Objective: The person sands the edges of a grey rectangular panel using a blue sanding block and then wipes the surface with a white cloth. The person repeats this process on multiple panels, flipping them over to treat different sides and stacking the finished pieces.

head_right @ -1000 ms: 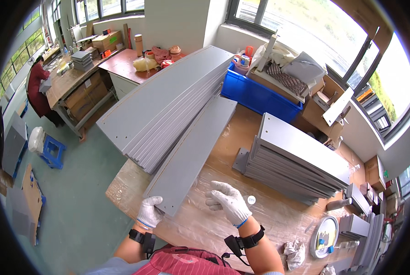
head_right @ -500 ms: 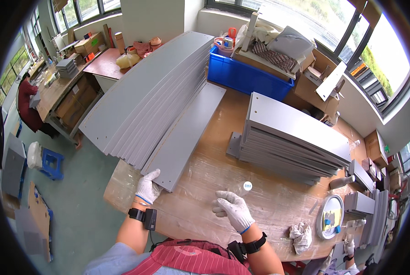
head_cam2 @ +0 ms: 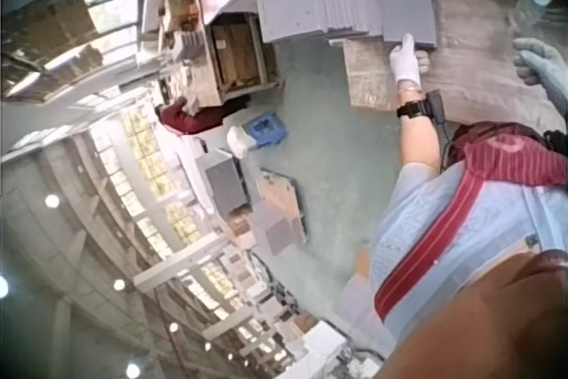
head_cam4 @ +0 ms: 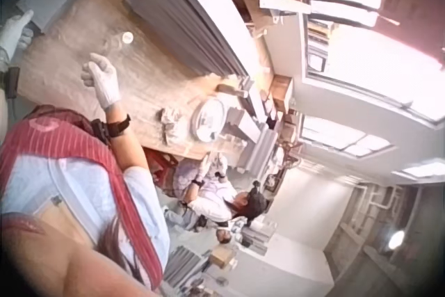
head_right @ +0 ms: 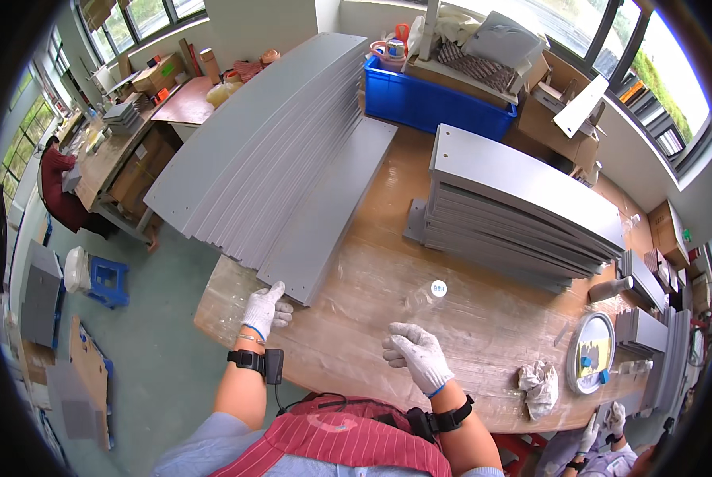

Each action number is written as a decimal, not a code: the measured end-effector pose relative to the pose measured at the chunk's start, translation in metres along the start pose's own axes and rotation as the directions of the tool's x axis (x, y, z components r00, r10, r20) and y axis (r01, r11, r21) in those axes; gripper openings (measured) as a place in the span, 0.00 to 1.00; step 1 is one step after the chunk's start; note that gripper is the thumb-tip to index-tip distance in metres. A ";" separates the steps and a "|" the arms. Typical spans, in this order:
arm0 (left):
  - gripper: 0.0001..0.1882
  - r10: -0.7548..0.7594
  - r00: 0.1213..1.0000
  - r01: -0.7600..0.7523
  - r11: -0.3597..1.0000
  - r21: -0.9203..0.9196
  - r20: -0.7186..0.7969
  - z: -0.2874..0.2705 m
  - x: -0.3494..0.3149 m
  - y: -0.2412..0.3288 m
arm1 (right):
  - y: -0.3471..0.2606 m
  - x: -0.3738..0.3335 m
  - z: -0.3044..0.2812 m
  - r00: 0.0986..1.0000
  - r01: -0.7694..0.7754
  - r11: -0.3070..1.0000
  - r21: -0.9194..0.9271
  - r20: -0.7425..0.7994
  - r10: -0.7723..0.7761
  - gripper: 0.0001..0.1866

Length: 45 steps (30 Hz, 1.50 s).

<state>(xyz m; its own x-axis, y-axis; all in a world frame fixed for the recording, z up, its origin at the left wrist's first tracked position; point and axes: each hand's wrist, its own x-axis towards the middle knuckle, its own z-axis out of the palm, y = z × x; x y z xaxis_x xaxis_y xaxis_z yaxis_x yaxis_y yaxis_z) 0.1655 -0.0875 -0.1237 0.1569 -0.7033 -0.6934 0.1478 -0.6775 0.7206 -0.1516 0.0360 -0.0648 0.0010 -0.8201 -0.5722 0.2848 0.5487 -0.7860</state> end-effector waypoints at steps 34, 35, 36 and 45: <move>0.19 0.564 0.769 -0.490 0.823 -0.288 0.301 0.326 -0.115 0.077 | 0.111 -0.124 -0.328 0.345 0.198 0.955 -0.221 -0.896 -0.279 0.10; 0.17 0.470 0.783 -0.338 0.871 -0.356 0.407 0.326 -0.114 0.083 | 0.054 -0.133 -0.306 0.180 0.057 0.909 -0.413 -0.891 -0.417 0.09; 0.15 0.377 0.771 -0.172 0.899 -0.402 0.513 0.329 -0.110 0.092 | 0.071 -0.125 -0.332 0.174 -0.093 0.918 -0.385 -0.914 -0.366 0.16; 0.16 0.269 0.736 -0.069 0.943 -0.327 0.621 0.343 -0.124 0.082 | 0.118 -0.113 -0.315 0.508 -0.539 0.420 -0.731 -0.679 -0.530 0.36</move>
<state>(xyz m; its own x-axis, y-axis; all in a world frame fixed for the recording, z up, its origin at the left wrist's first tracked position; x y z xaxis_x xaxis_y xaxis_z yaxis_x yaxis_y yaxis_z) -0.1771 -0.1304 0.0206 -0.4514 -0.8338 -0.3180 0.4476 -0.5198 0.7277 -0.4199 0.2448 -0.1666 -0.8012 -0.5975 -0.0329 -0.5815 0.7903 -0.1928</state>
